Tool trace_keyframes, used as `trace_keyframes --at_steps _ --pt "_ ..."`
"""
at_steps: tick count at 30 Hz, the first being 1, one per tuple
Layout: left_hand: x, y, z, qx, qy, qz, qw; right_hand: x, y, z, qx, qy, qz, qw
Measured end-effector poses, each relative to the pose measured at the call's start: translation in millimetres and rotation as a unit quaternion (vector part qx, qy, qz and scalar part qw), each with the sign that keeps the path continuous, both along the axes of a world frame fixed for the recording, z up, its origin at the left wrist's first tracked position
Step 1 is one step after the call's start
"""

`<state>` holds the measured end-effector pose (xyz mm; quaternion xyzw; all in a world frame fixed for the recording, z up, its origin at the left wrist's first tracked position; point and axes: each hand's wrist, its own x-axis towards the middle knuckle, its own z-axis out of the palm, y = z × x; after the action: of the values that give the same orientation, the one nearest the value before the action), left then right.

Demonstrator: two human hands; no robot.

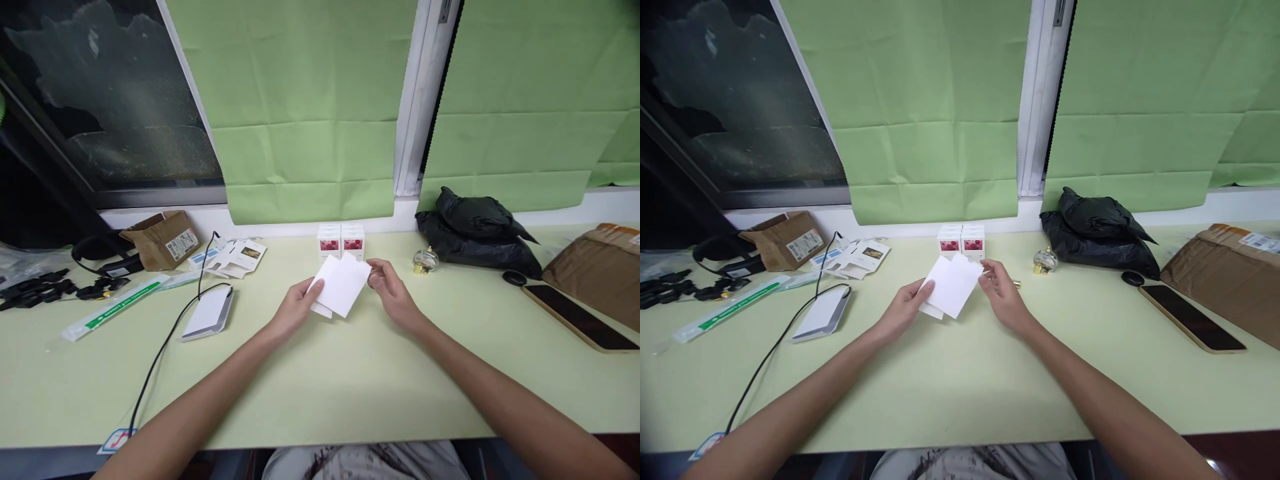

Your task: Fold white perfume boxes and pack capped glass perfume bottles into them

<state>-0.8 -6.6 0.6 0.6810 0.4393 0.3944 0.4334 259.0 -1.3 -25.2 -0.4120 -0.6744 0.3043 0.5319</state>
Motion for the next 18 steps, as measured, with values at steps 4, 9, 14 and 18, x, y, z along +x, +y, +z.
trace_keyframes --at_steps 4,9,14,18 --pt "5.4 0.3 -9.3 -0.073 -0.108 -0.015 0.991 -9.9 -0.1 -0.6 -0.144 0.126 0.126 0.973" --pt "9.3 -1.0 -16.9 -0.033 -0.071 -0.005 0.997 -13.0 -2.5 -4.0 -0.167 0.146 0.123 0.967" --pt "4.1 -0.9 -8.2 -0.067 -0.077 -0.069 0.992 -11.8 -3.5 -8.6 -0.175 0.126 0.130 0.968" --pt "3.3 -1.3 -2.4 -0.077 -0.059 -0.074 0.993 -14.0 -7.4 -7.1 -0.180 0.116 0.161 0.964"
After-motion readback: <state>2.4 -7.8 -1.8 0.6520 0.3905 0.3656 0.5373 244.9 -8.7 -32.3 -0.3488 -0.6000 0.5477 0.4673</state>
